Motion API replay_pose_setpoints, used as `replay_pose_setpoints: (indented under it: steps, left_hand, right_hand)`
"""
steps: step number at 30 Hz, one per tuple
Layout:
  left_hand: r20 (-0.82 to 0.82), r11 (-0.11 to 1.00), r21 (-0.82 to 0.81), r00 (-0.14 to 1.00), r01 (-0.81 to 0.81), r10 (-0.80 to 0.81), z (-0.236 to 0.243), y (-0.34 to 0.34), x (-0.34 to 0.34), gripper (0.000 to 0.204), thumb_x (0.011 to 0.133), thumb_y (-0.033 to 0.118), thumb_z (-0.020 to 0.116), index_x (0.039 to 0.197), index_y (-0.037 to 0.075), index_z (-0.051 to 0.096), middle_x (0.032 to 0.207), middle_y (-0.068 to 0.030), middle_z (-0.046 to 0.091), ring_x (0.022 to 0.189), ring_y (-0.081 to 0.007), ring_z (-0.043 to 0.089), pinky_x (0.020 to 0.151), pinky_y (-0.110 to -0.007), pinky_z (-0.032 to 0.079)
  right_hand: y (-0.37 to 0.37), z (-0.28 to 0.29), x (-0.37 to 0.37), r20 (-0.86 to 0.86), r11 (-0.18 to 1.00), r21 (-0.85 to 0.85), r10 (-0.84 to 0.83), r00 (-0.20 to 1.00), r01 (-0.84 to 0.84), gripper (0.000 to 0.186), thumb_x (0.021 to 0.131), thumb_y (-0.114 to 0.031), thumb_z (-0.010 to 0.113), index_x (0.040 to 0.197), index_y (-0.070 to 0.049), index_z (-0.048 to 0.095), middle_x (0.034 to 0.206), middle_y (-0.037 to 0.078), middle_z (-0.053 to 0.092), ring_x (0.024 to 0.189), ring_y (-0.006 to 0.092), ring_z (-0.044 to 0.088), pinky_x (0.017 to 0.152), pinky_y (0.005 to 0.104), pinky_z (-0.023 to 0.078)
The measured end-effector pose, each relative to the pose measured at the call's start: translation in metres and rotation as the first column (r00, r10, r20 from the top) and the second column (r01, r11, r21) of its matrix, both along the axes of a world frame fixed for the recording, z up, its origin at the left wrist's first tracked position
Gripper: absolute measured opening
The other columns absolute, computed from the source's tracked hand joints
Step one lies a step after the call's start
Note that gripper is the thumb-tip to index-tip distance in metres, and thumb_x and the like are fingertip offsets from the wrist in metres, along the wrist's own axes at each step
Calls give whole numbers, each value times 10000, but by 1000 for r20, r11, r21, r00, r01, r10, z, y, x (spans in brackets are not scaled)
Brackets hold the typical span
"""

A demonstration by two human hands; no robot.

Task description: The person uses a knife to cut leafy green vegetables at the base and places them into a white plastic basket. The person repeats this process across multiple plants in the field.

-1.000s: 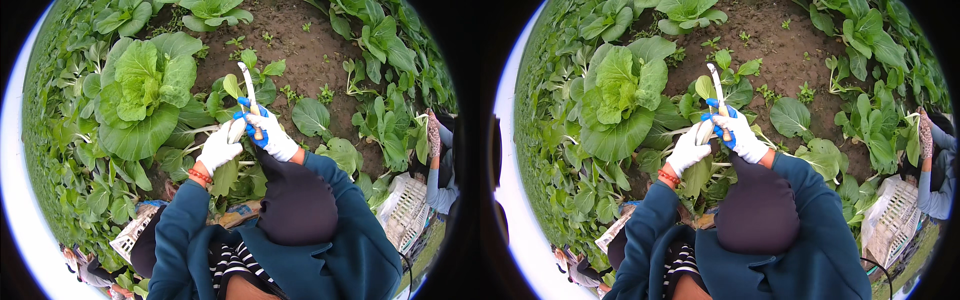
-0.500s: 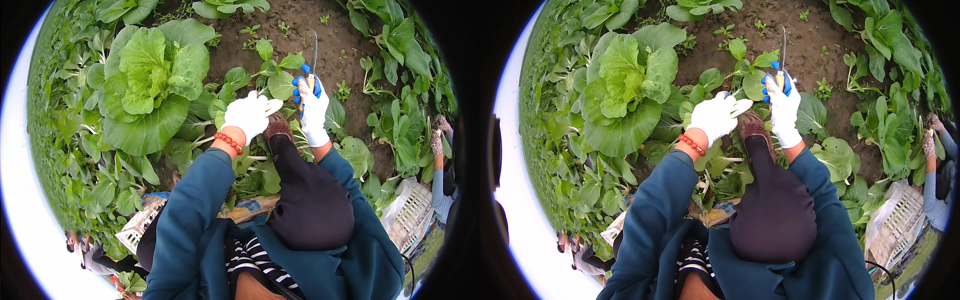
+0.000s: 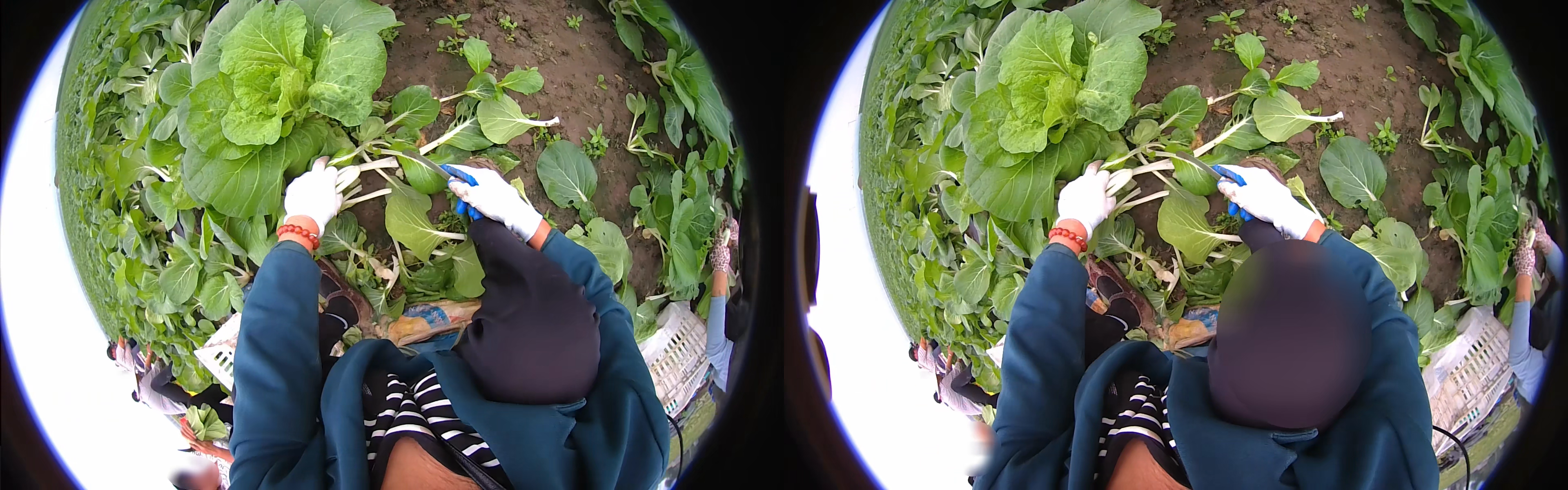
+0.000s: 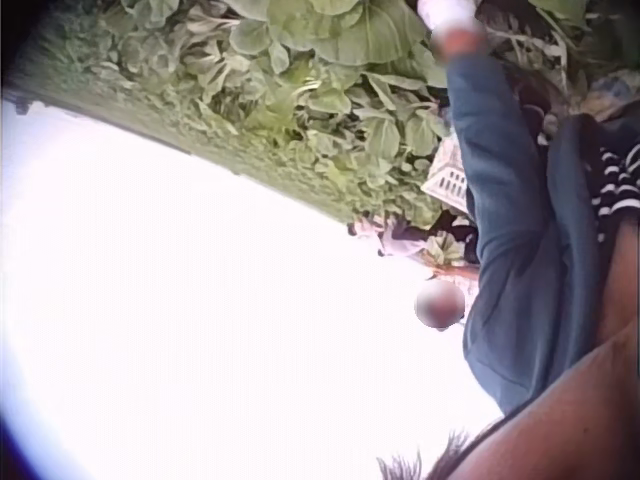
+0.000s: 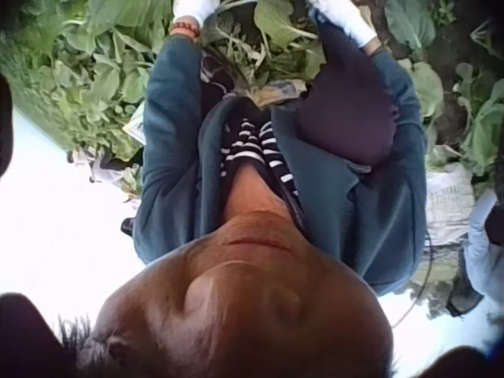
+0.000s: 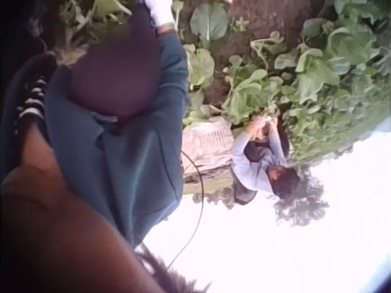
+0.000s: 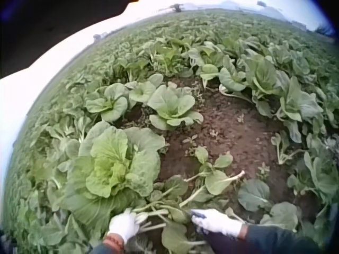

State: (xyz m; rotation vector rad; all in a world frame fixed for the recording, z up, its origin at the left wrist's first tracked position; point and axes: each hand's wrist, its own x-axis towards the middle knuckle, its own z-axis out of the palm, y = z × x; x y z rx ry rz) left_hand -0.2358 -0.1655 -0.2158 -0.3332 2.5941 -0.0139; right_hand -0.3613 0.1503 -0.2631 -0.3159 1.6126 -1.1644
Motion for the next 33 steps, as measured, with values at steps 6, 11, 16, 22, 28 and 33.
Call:
replay_pose_setpoints:
  steps: [6,11,16,22,28,33]
  left_hand:
    - [95,928,124,935,-352,342,-10,-32,32,377,793,293,645,1113,95,623,1294,-160,606,1007,-360,669,891,-473,526]
    - [228,889,90,878,-449,421,-9,-27,45,478,809,334,622,1251,158,578,1151,-136,679,1004,-372,665,872,-438,523]
    - [216,851,145,855,-505,471,-15,-42,64,541,799,347,656,1298,164,557,1092,-166,696,959,-376,676,845,-444,539]
    - [327,837,172,831,-520,450,-22,-52,67,814,825,394,583,1552,131,326,1061,-218,707,891,-357,691,813,-436,545]
    - [313,808,216,823,-548,475,-29,-55,75,854,808,384,597,1553,80,310,1034,-228,706,871,-345,692,789,-414,546]
    - [227,678,401,783,-617,578,-23,-47,86,565,791,277,651,1315,101,536,1063,-207,694,979,-382,674,866,-453,530]
  right_hand:
    - [-56,-31,-6,163,962,-193,-165,973,195,522,1012,-265,572,1485,-79,451,765,30,658,578,53,569,494,216,459]
    - [-78,-55,-13,212,976,-191,-67,975,109,535,1010,-309,588,1486,-104,455,835,-12,602,597,57,545,509,213,457]
    - [-99,-66,-8,236,971,-238,46,971,12,524,1007,-376,586,1462,-129,503,735,-22,592,582,60,506,506,218,415]
    - [-122,-82,-17,90,975,-171,157,983,-140,411,1007,-285,559,1378,-110,578,750,-33,584,615,53,494,531,233,419]
    - [-149,-111,-11,130,968,-209,170,977,-141,306,1011,-311,556,1212,-96,639,706,-47,508,552,68,456,495,243,388]
    - [-123,-77,5,126,942,-104,330,935,-319,331,1018,-280,554,1291,-99,600,791,10,568,615,94,527,525,257,446]
